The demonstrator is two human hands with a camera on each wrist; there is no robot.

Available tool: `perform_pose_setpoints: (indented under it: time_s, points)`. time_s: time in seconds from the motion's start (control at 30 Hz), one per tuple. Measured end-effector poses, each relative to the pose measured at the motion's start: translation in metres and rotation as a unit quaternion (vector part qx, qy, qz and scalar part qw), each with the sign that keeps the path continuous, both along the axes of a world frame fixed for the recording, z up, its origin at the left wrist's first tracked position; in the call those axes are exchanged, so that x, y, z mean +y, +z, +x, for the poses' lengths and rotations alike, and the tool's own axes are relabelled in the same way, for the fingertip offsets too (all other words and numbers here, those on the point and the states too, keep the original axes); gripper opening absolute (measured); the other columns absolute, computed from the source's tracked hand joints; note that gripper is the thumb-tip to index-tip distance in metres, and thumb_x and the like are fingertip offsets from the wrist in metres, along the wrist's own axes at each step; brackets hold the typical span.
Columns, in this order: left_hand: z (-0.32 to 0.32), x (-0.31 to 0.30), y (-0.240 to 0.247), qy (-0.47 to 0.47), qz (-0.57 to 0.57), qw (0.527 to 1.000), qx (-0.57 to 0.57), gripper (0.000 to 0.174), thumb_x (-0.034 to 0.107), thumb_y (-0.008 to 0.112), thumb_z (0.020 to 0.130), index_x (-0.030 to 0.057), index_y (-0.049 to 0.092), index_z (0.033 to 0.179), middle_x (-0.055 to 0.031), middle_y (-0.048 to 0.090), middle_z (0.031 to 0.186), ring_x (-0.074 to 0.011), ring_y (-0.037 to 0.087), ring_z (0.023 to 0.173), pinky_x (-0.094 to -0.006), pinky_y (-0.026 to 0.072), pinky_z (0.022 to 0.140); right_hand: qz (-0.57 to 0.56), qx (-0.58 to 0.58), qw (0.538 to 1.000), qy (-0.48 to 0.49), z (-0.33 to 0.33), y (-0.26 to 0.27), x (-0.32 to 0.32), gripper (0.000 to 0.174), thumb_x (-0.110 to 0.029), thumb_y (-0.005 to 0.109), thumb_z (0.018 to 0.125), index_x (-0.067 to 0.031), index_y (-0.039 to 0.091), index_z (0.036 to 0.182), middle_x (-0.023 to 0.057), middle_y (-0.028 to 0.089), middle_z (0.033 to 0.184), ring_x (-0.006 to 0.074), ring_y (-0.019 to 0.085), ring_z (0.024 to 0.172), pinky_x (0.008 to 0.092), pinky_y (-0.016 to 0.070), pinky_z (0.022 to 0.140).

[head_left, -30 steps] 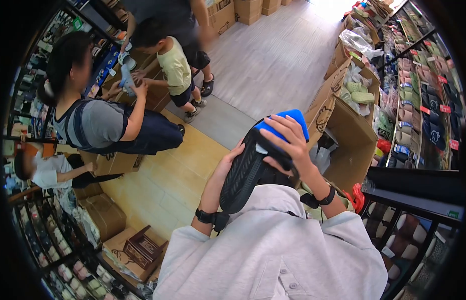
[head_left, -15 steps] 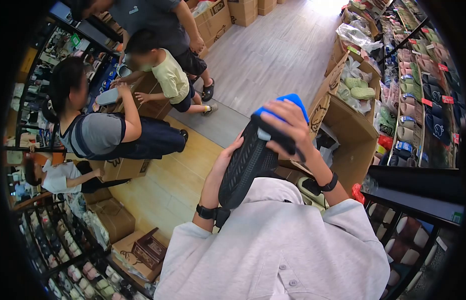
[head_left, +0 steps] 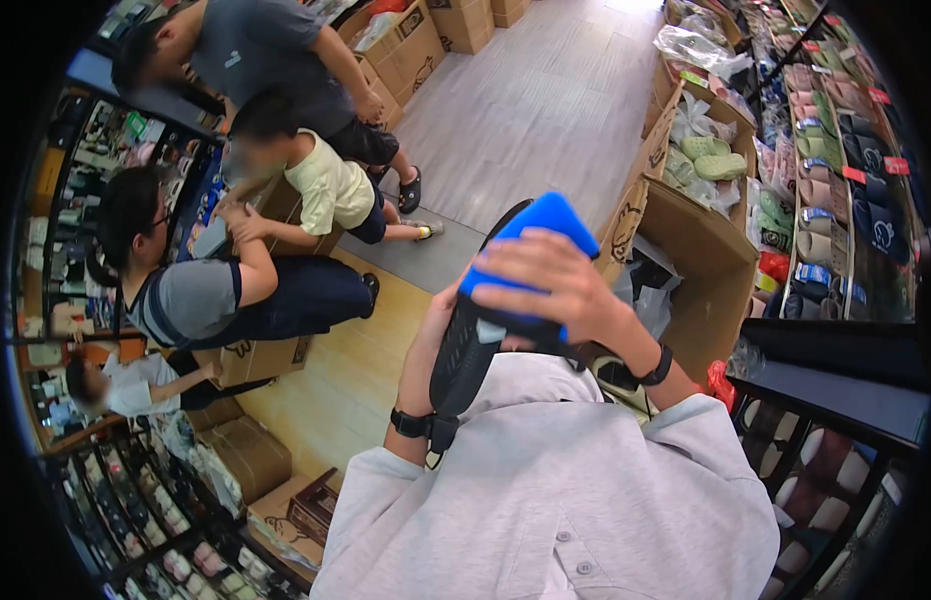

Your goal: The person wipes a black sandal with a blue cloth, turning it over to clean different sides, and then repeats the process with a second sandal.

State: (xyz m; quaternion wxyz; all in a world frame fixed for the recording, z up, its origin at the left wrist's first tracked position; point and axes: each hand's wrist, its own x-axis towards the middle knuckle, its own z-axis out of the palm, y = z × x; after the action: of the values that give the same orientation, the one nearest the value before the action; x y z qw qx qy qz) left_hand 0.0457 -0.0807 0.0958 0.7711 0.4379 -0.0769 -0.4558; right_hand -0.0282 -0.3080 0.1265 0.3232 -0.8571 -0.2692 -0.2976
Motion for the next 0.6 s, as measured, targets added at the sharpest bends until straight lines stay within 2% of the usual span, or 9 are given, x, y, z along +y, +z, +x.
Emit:
perform_pose_setpoints:
  time_s: [0.03, 0.1, 0.17, 0.2, 0.3, 0.43, 0.57, 0.6]
  points:
    - [0.026, 0.006, -0.036, -0.08, -0.061, 0.988, 0.121, 0.052, 0.032, 0.055, 0.117, 0.0071, 0.049, 0.163, -0.0084, 0.074, 0.134, -0.0133, 0.075, 0.111, -0.0309, 0.0626, 0.099, 0.011, -0.009, 0.999, -0.041, 0.006, -0.002, -0.013, 0.062, -0.04, 0.087, 0.088, -0.0146, 0.073, 0.143, 0.0122, 0.069, 0.149, 0.0338, 0.064, 0.138, 0.0521, 0.0444, 0.121]
    - [0.039, -0.003, -0.054, -0.111, -0.091, 0.958, 0.247, 0.052, 0.03, 0.054, 0.117, 0.0079, 0.048, 0.164, -0.0101, 0.072, 0.141, -0.0169, 0.077, 0.114, -0.0351, 0.0639, 0.099, 0.066, -0.003, 0.991, -0.117, 0.015, -0.008, -0.033, 0.061, -0.034, 0.087, 0.089, -0.0105, 0.073, 0.143, 0.0146, 0.069, 0.148, 0.0373, 0.064, 0.137, 0.0524, 0.0441, 0.121]
    - [0.043, -0.011, -0.057, -0.081, -0.047, 0.966, 0.241, 0.053, 0.03, 0.054, 0.117, 0.0077, 0.047, 0.164, -0.0123, 0.071, 0.143, -0.0197, 0.077, 0.115, -0.0381, 0.0645, 0.099, 0.153, 0.029, 0.97, -0.186, 0.014, -0.017, -0.039, 0.058, -0.026, 0.086, 0.089, -0.0077, 0.072, 0.143, 0.017, 0.069, 0.146, 0.0406, 0.064, 0.137, 0.0524, 0.0438, 0.12]
    - [0.044, -0.017, -0.057, -0.068, -0.027, 0.969, 0.237, 0.053, 0.03, 0.054, 0.117, 0.0076, 0.047, 0.164, -0.0134, 0.071, 0.144, -0.0211, 0.077, 0.115, -0.0397, 0.0648, 0.1, 0.138, 0.017, 0.968, -0.208, 0.008, -0.015, -0.039, 0.058, -0.026, 0.086, 0.089, -0.0078, 0.073, 0.142, 0.0169, 0.069, 0.146, 0.0404, 0.064, 0.137, 0.0522, 0.0441, 0.12]
    - [0.044, -0.04, -0.026, -0.064, 0.024, 0.967, 0.245, 0.041, 0.028, 0.052, 0.117, 0.0025, 0.064, 0.147, -0.015, 0.078, 0.13, -0.0232, 0.08, 0.104, -0.0357, 0.0666, 0.092, 0.08, -0.017, 0.959, -0.273, -0.008, 0.0, -0.022, 0.058, -0.03, 0.088, 0.087, -0.01, 0.075, 0.14, 0.0161, 0.07, 0.145, 0.0393, 0.064, 0.137, 0.0522, 0.0457, 0.119]
    - [0.062, -0.055, -0.021, -0.157, -0.001, 0.958, 0.238, 0.042, 0.027, 0.05, 0.118, 0.0016, 0.063, 0.148, -0.0162, 0.077, 0.132, -0.0239, 0.079, 0.108, -0.0375, 0.0661, 0.095, 0.023, -0.043, 0.951, -0.304, -0.022, 0.005, -0.013, 0.057, -0.035, 0.087, 0.088, -0.0137, 0.075, 0.139, 0.0117, 0.069, 0.147, 0.036, 0.063, 0.139, 0.0518, 0.0465, 0.12]
    - [0.08, -0.064, -0.033, -0.234, -0.031, 0.936, 0.261, 0.043, 0.027, 0.046, 0.118, -0.0003, 0.064, 0.146, -0.0191, 0.076, 0.131, -0.0263, 0.079, 0.11, -0.0398, 0.0664, 0.096, 0.05, -0.011, 0.935, -0.35, -0.036, 0.0, -0.027, 0.06, -0.036, 0.087, 0.089, -0.0143, 0.072, 0.143, 0.0105, 0.067, 0.151, 0.0348, 0.062, 0.14, 0.0508, 0.0466, 0.12]
    - [0.081, -0.069, -0.03, -0.237, -0.011, 0.936, 0.262, 0.043, 0.029, 0.047, 0.119, 0.0015, 0.061, 0.148, -0.0181, 0.076, 0.131, -0.025, 0.079, 0.109, -0.0387, 0.0668, 0.095, 0.057, 0.002, 0.928, -0.368, -0.042, -0.004, -0.027, 0.06, -0.035, 0.087, 0.09, -0.0137, 0.072, 0.144, 0.0114, 0.067, 0.152, 0.0349, 0.061, 0.142, 0.0511, 0.0459, 0.121]
